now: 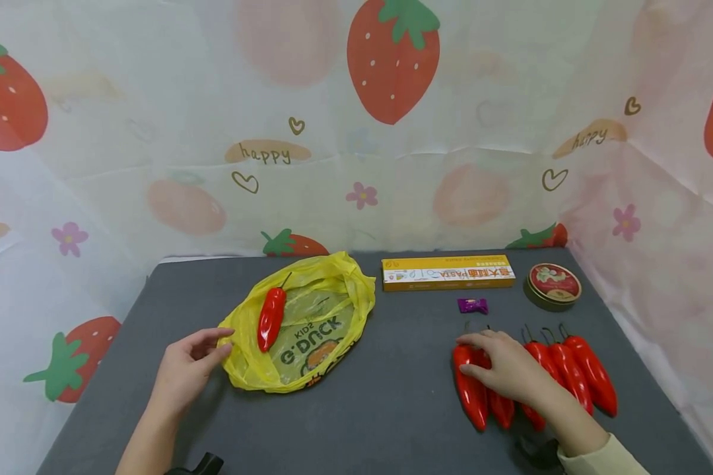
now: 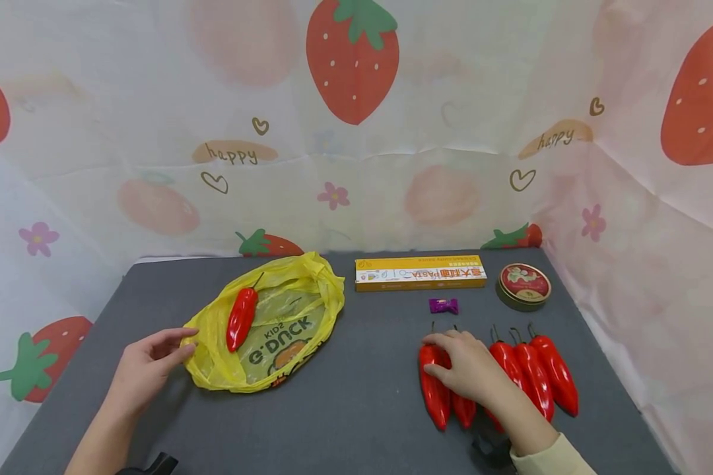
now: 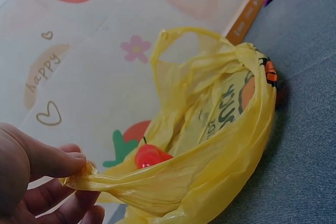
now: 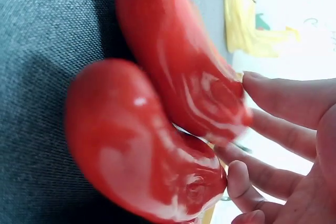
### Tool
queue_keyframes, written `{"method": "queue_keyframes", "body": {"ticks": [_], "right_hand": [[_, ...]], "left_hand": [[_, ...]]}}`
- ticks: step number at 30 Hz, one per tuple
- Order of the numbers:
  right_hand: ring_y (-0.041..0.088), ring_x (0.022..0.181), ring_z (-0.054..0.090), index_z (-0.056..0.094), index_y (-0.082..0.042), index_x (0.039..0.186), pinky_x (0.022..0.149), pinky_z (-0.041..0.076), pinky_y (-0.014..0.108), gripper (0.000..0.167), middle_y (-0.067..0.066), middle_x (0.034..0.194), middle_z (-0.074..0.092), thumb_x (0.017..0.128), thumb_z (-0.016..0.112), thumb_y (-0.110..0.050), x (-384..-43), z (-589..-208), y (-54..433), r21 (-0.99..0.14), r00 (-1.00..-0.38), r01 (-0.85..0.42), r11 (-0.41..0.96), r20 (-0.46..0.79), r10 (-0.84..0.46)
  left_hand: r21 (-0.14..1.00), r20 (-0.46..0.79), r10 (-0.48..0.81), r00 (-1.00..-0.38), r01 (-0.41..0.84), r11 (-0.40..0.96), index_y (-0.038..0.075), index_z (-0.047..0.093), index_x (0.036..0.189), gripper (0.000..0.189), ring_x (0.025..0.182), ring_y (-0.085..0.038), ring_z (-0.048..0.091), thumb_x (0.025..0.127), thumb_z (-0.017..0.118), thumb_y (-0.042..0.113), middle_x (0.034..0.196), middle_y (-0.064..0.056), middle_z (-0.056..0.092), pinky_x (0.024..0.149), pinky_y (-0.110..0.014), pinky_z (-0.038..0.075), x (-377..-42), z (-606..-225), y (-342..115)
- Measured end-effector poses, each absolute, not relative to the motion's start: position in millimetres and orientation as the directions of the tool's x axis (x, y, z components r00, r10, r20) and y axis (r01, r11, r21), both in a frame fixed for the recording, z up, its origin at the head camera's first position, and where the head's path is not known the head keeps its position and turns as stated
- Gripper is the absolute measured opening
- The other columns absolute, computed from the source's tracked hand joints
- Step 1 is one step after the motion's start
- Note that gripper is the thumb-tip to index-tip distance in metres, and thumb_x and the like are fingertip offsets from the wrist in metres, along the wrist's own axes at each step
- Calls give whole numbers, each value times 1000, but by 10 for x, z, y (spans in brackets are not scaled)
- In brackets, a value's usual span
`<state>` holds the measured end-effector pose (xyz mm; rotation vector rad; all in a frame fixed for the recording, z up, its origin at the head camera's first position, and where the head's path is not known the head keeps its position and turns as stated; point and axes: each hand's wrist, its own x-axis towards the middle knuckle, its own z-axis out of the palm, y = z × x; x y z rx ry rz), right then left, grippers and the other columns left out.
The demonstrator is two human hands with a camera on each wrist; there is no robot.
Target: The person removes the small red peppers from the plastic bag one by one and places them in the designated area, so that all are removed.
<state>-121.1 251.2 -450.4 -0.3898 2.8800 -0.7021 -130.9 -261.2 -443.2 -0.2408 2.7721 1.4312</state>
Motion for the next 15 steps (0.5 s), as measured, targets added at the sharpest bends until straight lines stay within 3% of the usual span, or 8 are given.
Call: {"method": "queue_keyframes", "body": {"ticks": [8,12,15], "right_hand": [[31,112,60,68,-15,127,93,52,57,44,7,125,67,86,81,-28,-1213,-4434,2488,-498,-956,-241,833,-26,-292],[22,93,61,69,-15,125,79,55,41,39,7,122,67,88,79,-26,-1218,-4358,2416,-533,-952,-277,800,37,-305],[18,85,56,70,-18,122,70,50,32,37,5,120,67,88,79,-27,-1221,-4289,2340,-552,-946,-300,778,68,-317]], "left_hand": [[815,-59,-137,-989,-127,565,11,69,128,38,94,-19,54,96,70,30,122,-12,63,72,-21,55,-1304,-4431,-2624],[817,-54,-130,-990,-119,564,11,69,128,37,93,-19,55,96,70,30,121,-11,64,73,-22,55,-1301,-4438,-2638],[814,-57,-120,-991,-116,569,11,69,129,38,94,-19,55,96,70,31,120,-12,64,73,-22,55,-1292,-4442,-2641]]}}
